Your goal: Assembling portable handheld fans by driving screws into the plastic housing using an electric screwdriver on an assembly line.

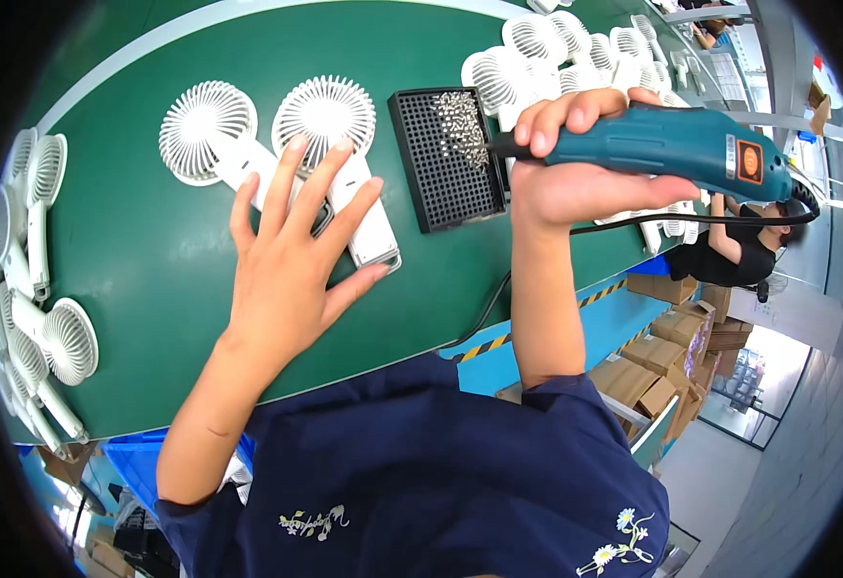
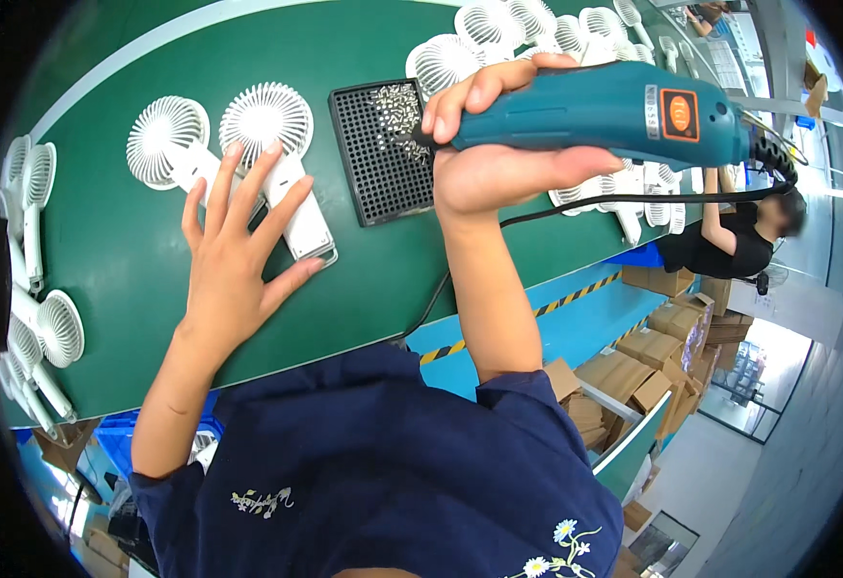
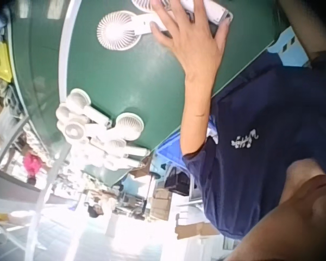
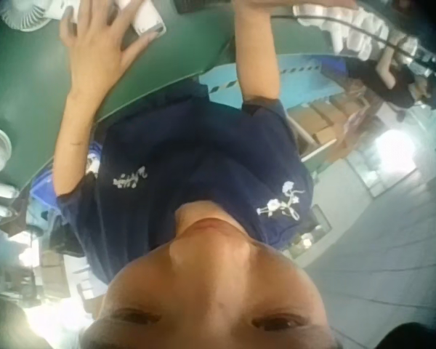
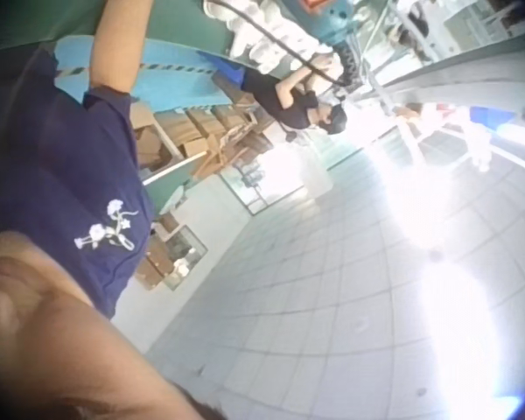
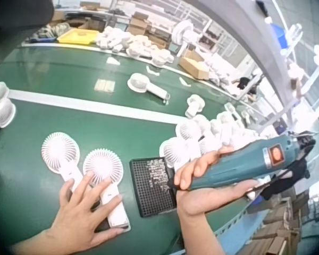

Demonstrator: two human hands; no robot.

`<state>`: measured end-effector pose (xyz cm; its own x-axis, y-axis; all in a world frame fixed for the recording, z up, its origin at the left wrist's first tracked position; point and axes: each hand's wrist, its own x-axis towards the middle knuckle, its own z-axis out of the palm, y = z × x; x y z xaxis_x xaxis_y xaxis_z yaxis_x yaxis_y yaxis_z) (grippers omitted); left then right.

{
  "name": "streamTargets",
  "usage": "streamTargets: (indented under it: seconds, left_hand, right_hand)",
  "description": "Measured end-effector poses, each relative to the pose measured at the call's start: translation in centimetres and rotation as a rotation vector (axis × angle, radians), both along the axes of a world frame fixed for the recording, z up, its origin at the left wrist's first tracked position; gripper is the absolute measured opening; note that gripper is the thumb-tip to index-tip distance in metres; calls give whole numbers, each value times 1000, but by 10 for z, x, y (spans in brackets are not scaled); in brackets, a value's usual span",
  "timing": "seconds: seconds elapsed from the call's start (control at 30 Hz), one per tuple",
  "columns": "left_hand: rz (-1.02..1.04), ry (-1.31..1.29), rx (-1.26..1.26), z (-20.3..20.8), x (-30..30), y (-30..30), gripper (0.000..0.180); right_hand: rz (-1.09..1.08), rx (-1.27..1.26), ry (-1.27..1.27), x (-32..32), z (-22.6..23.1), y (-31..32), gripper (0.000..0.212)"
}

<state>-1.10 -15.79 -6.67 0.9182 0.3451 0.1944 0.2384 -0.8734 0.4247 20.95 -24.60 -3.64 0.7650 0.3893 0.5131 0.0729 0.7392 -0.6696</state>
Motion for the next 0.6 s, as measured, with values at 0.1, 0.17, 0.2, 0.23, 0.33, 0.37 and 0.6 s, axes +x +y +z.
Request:
streamTargets:
  seconds: [0.1, 0.17, 0.2, 0.23, 0.33, 0.37, 0.6]
  left_hand:
    - [12, -3, -7, 0, 1, 0, 68]
    - [16, 3, -11, 1, 0, 0, 67]
    - [16, -2, -11, 0, 1, 1, 67]
    - [15, -7, -10, 0, 2, 2, 67]
    - [18, 9, -20, 0, 2, 2, 68]
    - [17, 10, -23, 0, 2, 3, 68]
    - [13, 7, -22, 1, 1, 3, 68]
  right_hand:
    - [14, -7, 61, -3, -3, 2, 100]
    - [12, -3, 96, -5, -4, 4, 99]
    - [4, -24, 87, -3, -5, 5, 98]
    - [-3, -44, 78, -3, -7, 5, 98]
    - [-17, -65, 101, -2, -11, 8, 97]
    - [-29, -78, 107, -2, -11, 8, 97]
    - [-29, -116, 97, -2, -11, 10, 100]
